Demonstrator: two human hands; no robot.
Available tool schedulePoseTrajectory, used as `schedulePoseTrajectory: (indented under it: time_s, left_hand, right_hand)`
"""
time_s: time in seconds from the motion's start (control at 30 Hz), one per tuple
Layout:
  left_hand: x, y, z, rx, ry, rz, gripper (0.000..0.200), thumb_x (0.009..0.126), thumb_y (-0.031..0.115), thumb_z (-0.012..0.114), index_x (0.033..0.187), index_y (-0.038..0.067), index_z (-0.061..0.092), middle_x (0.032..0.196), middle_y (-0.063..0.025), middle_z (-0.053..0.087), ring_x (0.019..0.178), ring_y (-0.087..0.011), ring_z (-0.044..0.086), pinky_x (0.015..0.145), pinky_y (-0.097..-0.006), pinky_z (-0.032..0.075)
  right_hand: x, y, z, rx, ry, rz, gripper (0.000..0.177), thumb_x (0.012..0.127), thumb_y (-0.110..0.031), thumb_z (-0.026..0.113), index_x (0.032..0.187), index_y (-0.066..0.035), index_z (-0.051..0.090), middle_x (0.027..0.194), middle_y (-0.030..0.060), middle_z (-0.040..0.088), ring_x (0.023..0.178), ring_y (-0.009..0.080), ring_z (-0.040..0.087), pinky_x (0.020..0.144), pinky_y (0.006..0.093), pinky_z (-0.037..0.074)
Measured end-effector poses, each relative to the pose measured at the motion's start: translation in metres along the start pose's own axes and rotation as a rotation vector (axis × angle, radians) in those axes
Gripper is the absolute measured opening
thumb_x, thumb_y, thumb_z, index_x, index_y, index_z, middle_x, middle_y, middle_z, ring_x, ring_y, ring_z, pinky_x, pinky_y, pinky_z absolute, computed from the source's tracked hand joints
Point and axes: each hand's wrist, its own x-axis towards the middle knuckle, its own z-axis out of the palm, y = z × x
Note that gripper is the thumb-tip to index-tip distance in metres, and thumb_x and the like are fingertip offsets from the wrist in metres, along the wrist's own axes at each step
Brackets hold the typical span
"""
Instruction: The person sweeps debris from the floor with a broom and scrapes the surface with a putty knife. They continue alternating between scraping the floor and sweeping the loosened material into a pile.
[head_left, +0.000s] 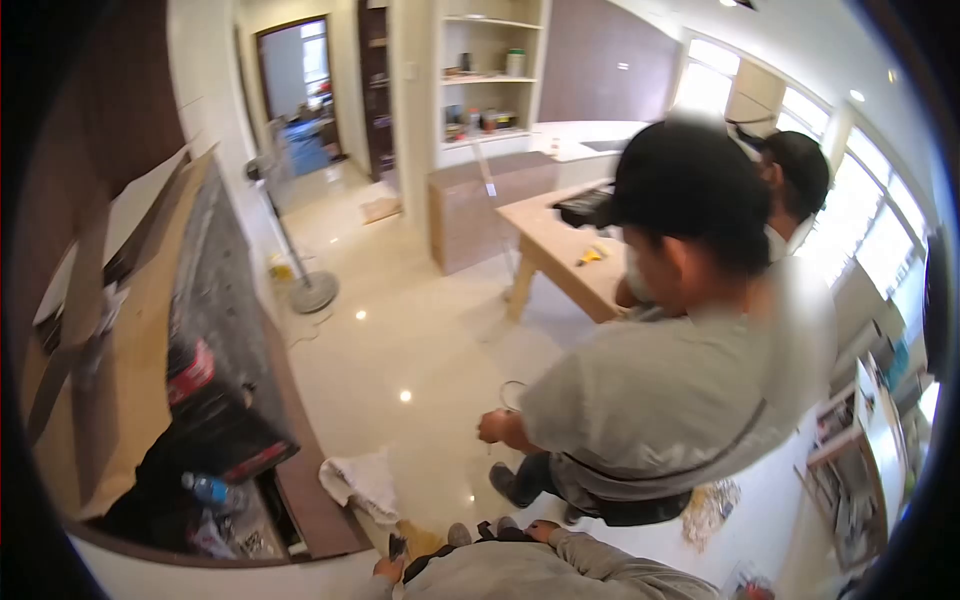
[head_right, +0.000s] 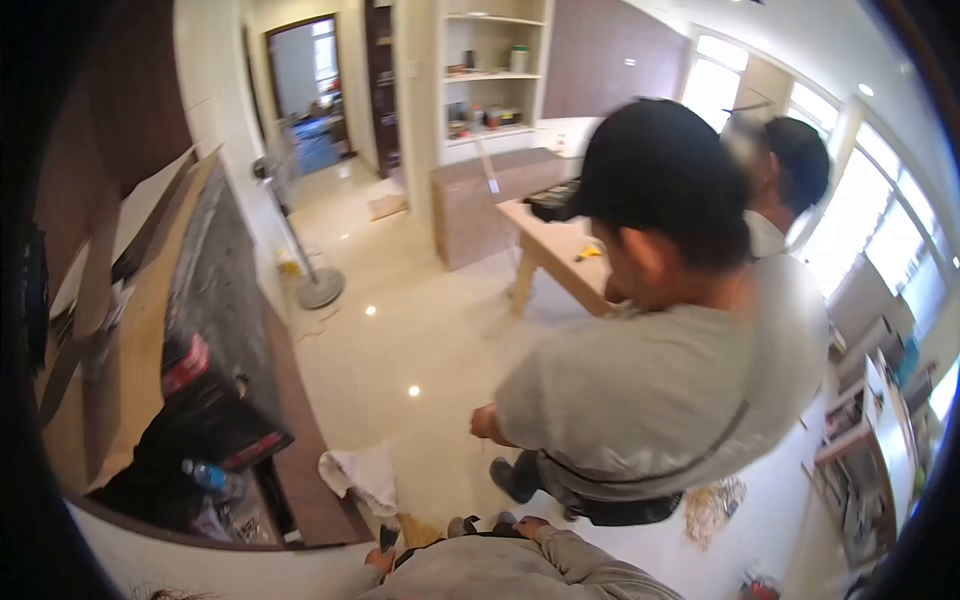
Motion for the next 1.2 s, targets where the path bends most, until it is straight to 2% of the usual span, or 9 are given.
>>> schedulePoseTrajectory:
  time_s: [0.13,0.2,0.3,0.5,0.63,0.9,0.97,1.0,1.2]
  left_hand:
    - [0.012,0.008,-0.017,0.104,-0.144,0.054,0.056,0.082,0.054,0.048,0.088,0.002,0.068,0.084,-0.0225,0.065,0.084,-0.0393,0.062,0.075,-0.0428,0.046]
    - [0.069,-0.016,-0.007,0.529,-0.124,0.06,0.067,0.082,0.06,0.043,0.096,-0.001,0.066,0.092,-0.0235,0.064,0.092,-0.0399,0.061,0.081,-0.0424,0.045]
    - [0.063,0.027,-0.022,0.551,-0.085,0.088,0.079,0.079,0.066,0.039,0.104,-0.006,0.061,0.103,-0.0265,0.061,0.103,-0.0406,0.056,0.089,-0.0429,0.043]
    - [0.052,0.114,-0.033,0.483,-0.098,0.234,0.079,0.079,0.066,0.04,0.106,-0.006,0.06,0.105,-0.0268,0.06,0.104,-0.0405,0.056,0.09,-0.0431,0.042]
    - [0.044,0.146,-0.03,0.457,-0.102,0.295,0.079,0.079,0.066,0.04,0.107,-0.005,0.059,0.106,-0.0271,0.059,0.105,-0.0405,0.055,0.09,-0.0432,0.042]
    - [0.028,0.154,-0.023,0.467,-0.114,0.257,0.079,0.079,0.066,0.041,0.109,-0.005,0.058,0.108,-0.0275,0.058,0.106,-0.0403,0.054,0.092,-0.0434,0.041]
    - [0.023,0.146,-0.022,0.476,-0.117,0.227,0.079,0.079,0.066,0.041,0.109,-0.005,0.058,0.108,-0.0276,0.058,0.107,-0.0403,0.054,0.092,-0.0434,0.041]
    - [0.019,0.142,-0.022,0.478,-0.12,0.21,0.079,0.079,0.066,0.041,0.11,-0.005,0.058,0.109,-0.0277,0.058,0.107,-0.0403,0.054,0.092,-0.0435,0.041]
    - [0.002,0.111,-0.011,0.477,-0.123,0.144,0.08,0.078,0.066,0.041,0.111,-0.005,0.057,0.11,-0.028,0.057,0.108,-0.0402,0.053,0.093,-0.0436,0.04]
  right_hand:
    - [-0.002,0.05,0.02,0.102,0.173,-0.057,0.045,0.084,-0.046,0.048,0.109,-0.011,0.061,0.114,0.0143,0.059,0.106,0.0309,0.055,0.094,0.0364,0.04]
    - [-0.003,0.077,0.047,0.09,0.266,-0.104,0.043,0.085,-0.045,0.047,0.109,-0.012,0.061,0.114,0.0142,0.059,0.106,0.0307,0.054,0.094,0.0368,0.04]
    - [-0.023,0.076,0.051,0.14,0.367,-0.021,0.044,0.086,-0.046,0.042,0.109,-0.013,0.061,0.117,0.0143,0.057,0.109,0.029,0.053,0.094,0.0364,0.041]
    - [-0.11,0.082,0.058,0.48,0.286,0.473,0.056,0.088,-0.053,0.033,0.102,-0.008,0.064,0.099,0.0166,0.064,0.095,0.0309,0.061,0.091,0.0377,0.042]
    - [-0.085,0.171,0.118,0.415,0.215,0.592,0.06,0.087,-0.054,0.033,0.097,-0.004,0.065,0.093,0.0132,0.067,0.083,0.0255,0.064,0.076,0.0357,0.05]
    - [-0.034,0.241,0.158,0.721,-0.039,0.667,0.054,0.082,-0.051,0.05,0.104,-0.004,0.062,0.107,0.0129,0.063,0.095,0.0257,0.061,0.079,0.0354,0.05]
    - [-0.054,0.207,0.112,-0.385,-0.267,0.107,0.03,0.082,-0.029,0.052,0.098,-0.009,0.068,0.102,0.01,0.066,0.093,0.0292,0.062,0.078,0.0381,0.05]
    - [-0.001,0.265,0.158,-0.225,-0.001,-0.035,0.037,0.076,-0.039,0.061,0.1,-0.012,0.066,0.109,0.0136,0.062,0.098,0.0286,0.06,0.083,0.0378,0.049]
    - [-0.005,0.261,0.079,-0.499,-0.207,0.033,0.028,0.078,-0.03,0.057,0.095,-0.011,0.069,0.104,0.0131,0.065,0.096,0.0294,0.061,0.081,0.0379,0.049]
